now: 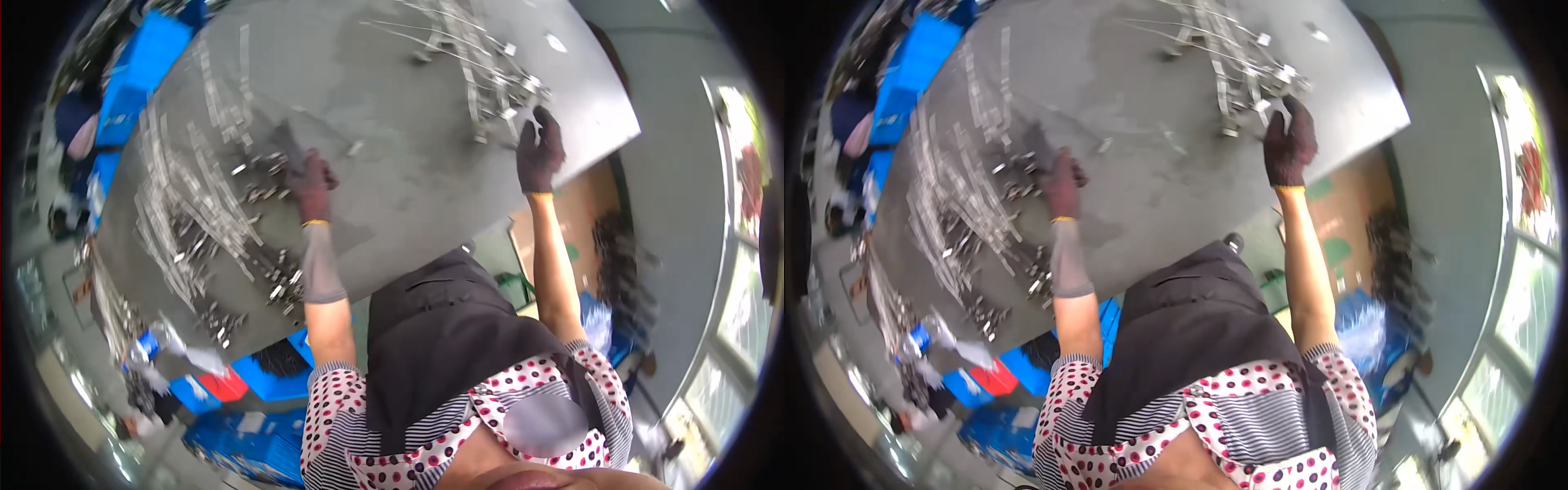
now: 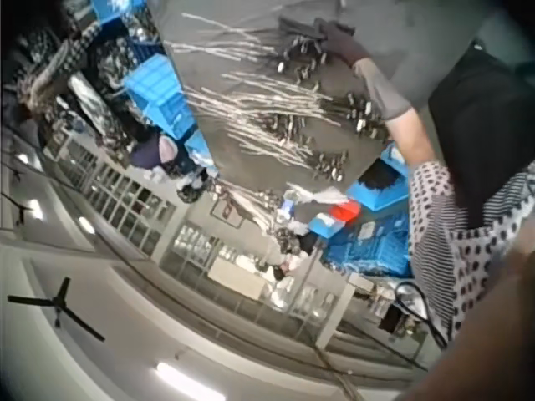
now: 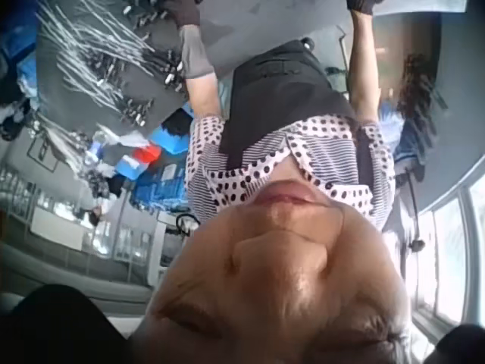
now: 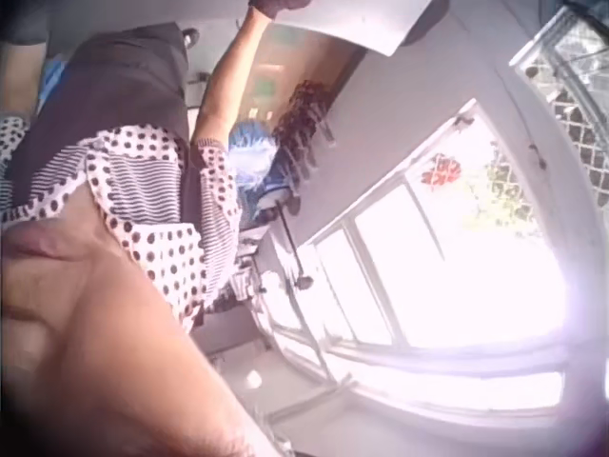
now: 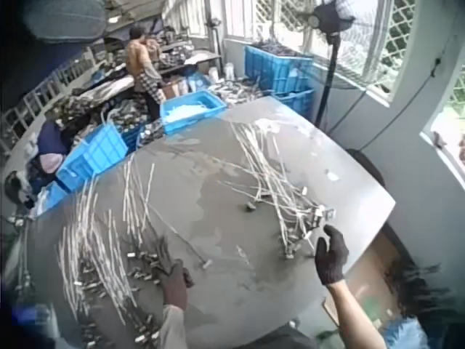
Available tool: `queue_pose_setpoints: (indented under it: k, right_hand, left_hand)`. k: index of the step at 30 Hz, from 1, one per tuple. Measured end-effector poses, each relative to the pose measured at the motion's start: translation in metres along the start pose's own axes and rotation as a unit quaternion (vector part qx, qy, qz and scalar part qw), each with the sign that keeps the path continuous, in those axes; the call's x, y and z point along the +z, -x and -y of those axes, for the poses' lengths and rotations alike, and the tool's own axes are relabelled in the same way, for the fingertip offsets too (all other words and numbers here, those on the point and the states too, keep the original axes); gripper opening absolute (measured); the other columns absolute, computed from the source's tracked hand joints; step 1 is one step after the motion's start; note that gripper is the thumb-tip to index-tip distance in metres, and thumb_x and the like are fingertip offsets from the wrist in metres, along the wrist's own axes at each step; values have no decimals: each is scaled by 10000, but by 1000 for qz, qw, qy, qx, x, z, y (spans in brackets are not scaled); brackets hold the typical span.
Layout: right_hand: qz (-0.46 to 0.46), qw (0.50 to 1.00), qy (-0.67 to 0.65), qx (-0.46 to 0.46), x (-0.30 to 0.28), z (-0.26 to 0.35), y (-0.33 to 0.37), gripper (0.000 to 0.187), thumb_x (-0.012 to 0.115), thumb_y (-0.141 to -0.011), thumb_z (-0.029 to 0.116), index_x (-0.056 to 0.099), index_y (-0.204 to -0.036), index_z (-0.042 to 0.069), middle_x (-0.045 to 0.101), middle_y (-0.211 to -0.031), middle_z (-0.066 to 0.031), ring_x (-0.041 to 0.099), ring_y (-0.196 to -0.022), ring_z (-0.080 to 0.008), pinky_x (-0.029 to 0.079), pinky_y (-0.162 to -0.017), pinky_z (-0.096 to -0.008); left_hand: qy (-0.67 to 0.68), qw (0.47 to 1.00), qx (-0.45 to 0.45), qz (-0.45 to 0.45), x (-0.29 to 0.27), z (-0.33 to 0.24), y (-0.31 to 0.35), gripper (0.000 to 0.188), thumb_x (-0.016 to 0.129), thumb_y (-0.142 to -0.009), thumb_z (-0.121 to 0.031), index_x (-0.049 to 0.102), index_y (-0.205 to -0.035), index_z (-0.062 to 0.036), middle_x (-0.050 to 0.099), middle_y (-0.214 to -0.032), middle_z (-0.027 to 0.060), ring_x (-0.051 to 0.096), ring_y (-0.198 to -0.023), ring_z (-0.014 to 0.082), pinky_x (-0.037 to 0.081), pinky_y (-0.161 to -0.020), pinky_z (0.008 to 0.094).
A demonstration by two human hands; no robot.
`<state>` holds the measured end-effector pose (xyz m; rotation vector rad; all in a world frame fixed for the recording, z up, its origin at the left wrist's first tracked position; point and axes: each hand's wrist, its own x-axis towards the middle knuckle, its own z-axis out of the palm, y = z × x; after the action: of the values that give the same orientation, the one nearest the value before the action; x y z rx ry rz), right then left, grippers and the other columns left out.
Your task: The recorder is sorting and bundling multiple wire harnesses on a workspace table.
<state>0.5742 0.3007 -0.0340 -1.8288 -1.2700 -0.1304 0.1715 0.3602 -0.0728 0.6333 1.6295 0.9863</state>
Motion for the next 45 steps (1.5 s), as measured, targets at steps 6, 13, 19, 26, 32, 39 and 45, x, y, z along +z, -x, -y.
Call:
queue_pose_setpoints:
  k: [6,13,19,26,32,39,45]
  right_hand:
    - [281,931,149,178,-14,-22,-13,356,577,-921,437,690,-1110,157,705,-1044,-132,657,-1003,-356,516,-859,-456]
    - [276,952,121,59,-2,-38,21,266,600,-921,374,690,-1072,173,694,-1015,-143,647,-962,-369,518,-821,-478]
    - [224,931,-140,253,-67,-26,72,212,667,-925,207,717,-1095,90,728,-957,-123,689,-848,-188,535,-760,-316]
    - [353,784,-235,454,-204,-21,174,227,642,-944,197,729,-1009,-2,689,-793,-52,577,-664,-86,480,-615,-253]
    - [412,748,-157,496,-301,-52,289,310,670,-906,285,721,-923,-20,652,-705,-45,579,-637,-112,480,-606,-272]
    - [305,762,-119,558,-336,-95,379,262,717,-870,251,713,-852,-10,622,-649,-28,550,-610,-115,456,-568,-289]
    - [312,761,-143,551,-343,-114,377,301,735,-857,299,713,-821,1,628,-644,-40,558,-611,-118,457,-570,-296]
  left_hand:
    - [196,968,23,154,50,7,57,165,658,-943,-139,653,-1078,-46,658,-875,53,655,-762,161,590,-769,350]
    - [240,886,-110,381,132,66,118,236,602,-967,-100,598,-1200,-62,649,-1057,65,662,-926,194,551,-913,368]
    - [177,869,-265,378,192,86,145,290,613,-958,-110,577,-1238,-45,650,-1059,86,667,-926,244,583,-865,392]
    - [196,850,-260,414,238,87,151,341,669,-921,-121,577,-1236,-27,630,-1072,143,651,-915,336,591,-852,479]
    - [284,848,-313,321,252,83,146,246,725,-869,-89,634,-1090,-31,653,-959,141,643,-907,292,583,-855,486]
    - [270,903,-131,306,234,32,148,163,680,-931,-162,654,-1032,-36,670,-903,99,668,-811,247,582,-850,507]
    - [279,911,-73,293,210,16,144,190,653,-956,-197,658,-1025,-20,672,-882,92,674,-779,237,600,-816,499]
